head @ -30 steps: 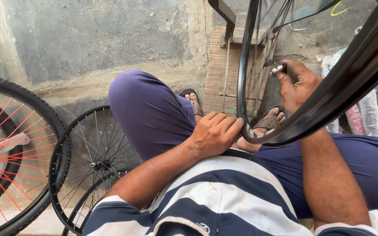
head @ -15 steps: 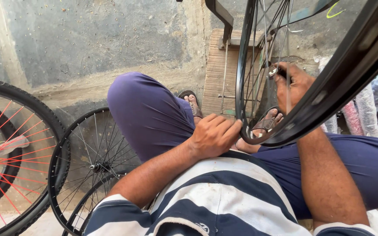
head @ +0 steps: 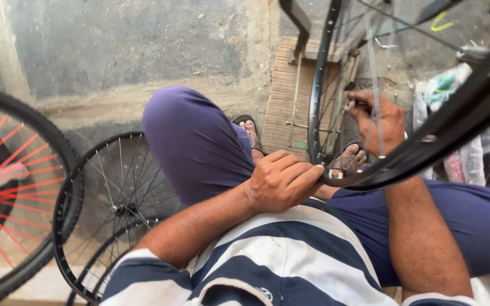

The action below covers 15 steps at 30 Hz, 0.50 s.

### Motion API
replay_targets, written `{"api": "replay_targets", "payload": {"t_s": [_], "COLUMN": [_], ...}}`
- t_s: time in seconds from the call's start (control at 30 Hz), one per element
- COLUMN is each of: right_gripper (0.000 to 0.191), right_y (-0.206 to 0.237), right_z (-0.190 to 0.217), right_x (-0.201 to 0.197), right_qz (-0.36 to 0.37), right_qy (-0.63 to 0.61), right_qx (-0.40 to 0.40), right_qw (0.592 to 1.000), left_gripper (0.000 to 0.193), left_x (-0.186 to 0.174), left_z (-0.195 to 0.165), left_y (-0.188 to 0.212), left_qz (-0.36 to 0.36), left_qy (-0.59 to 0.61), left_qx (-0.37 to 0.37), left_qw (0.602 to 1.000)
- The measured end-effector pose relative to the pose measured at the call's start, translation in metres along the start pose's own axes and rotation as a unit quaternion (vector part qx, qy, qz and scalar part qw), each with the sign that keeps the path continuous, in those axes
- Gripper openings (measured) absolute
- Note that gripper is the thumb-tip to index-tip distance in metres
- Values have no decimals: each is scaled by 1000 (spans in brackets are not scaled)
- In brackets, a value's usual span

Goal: The person sits on the floor and adjusts the spokes of a bicycle wheel mounted on a truing stand. They use a spoke wrench to tighten or loosen individual spokes, periodically spinning the wheel to check alignment. The person also uses a red tool to make adjustments to the hub area.

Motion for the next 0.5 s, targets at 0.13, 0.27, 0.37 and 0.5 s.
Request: {"api": "replay_targets", "payload": {"t_s": [0.13, 0.27, 0.37, 0.5], "right_gripper": [29, 30, 28, 25], "right_y": [5, 12, 14, 16], "right_z": [-20, -29, -31, -27], "right_x": [21, 38, 48, 55], "right_qz": [88, 119, 113, 78], "right_qy": [-164, -163, -176, -176], "right_qx": [60, 72, 72, 49], "right_qw": [981, 977, 975, 980], "left_gripper": [35, 31, 35, 31], "left_x": [10, 60, 98, 119], "left_z": [29, 104, 135, 150], "left_y": [-7, -42, -50, -41], "left_qz": [-73, -37, 32, 36], "left_qy": [86, 113, 104, 170], "left_qx": [-87, -337, -334, -347], "left_qw": [990, 934, 936, 922]}}
Point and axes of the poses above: each hand's wrist, its own y-axis away from the middle knuckle, its own x-axis out of the palm, z = x × y, the point moved 3 cm from there along -y, towards the middle knuckle, and after that the axes turned 8 degrees about -x, right-handed, at the moved point
